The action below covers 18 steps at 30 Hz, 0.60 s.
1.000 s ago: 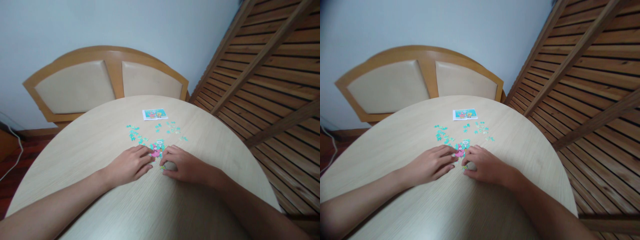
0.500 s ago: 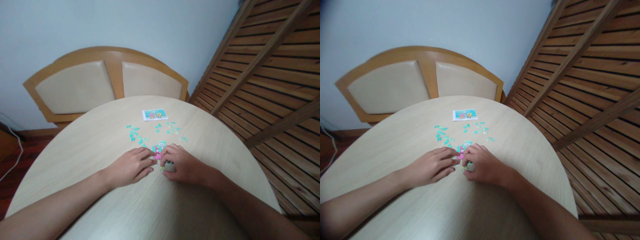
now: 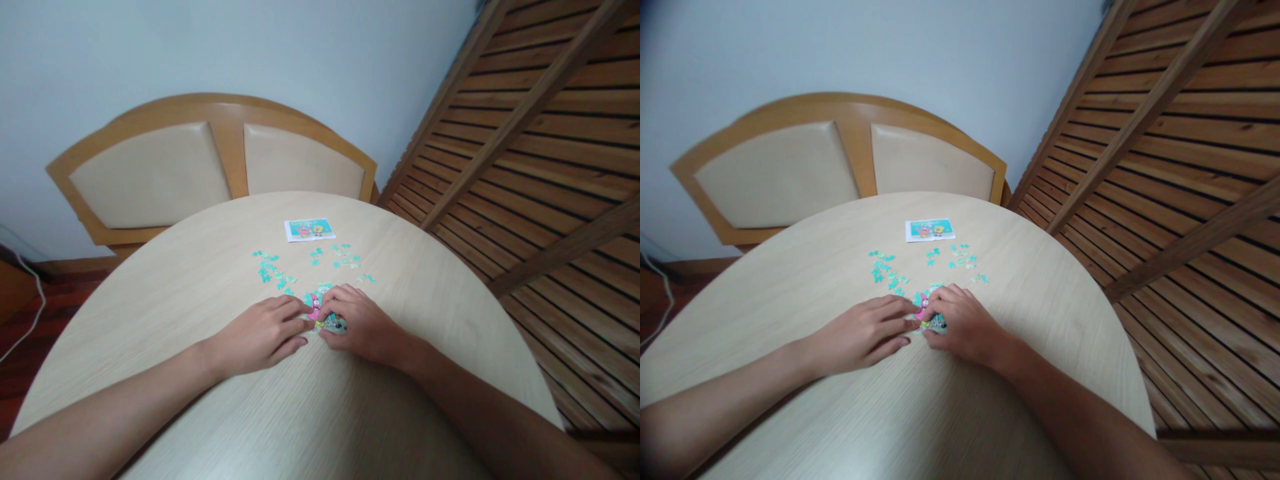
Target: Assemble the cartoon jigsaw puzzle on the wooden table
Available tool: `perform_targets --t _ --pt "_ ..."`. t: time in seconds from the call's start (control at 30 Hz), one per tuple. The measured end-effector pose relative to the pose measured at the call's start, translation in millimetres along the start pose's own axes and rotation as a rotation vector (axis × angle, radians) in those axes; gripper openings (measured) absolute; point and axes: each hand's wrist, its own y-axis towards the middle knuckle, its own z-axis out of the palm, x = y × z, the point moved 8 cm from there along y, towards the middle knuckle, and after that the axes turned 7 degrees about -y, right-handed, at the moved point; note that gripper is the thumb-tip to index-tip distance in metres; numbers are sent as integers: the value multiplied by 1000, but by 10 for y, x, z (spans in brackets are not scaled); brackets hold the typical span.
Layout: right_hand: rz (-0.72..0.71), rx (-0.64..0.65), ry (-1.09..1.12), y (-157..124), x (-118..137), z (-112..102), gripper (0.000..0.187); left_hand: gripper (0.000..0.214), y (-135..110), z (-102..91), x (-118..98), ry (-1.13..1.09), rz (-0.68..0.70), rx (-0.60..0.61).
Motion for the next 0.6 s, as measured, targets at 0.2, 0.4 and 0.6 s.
perform_targets --t 0.2,0.4,0.6 --pt "-11 8 4 -10 -6 -14 26 36 1 -3 0 -4 3 -6" --pt "21 18 -88 -21 -99 -175 19 38 7 6 -31 1 -13 37" --pt "26 -17 -123 -34 -309 -317 26 39 13 14 -37 13 -28 64"
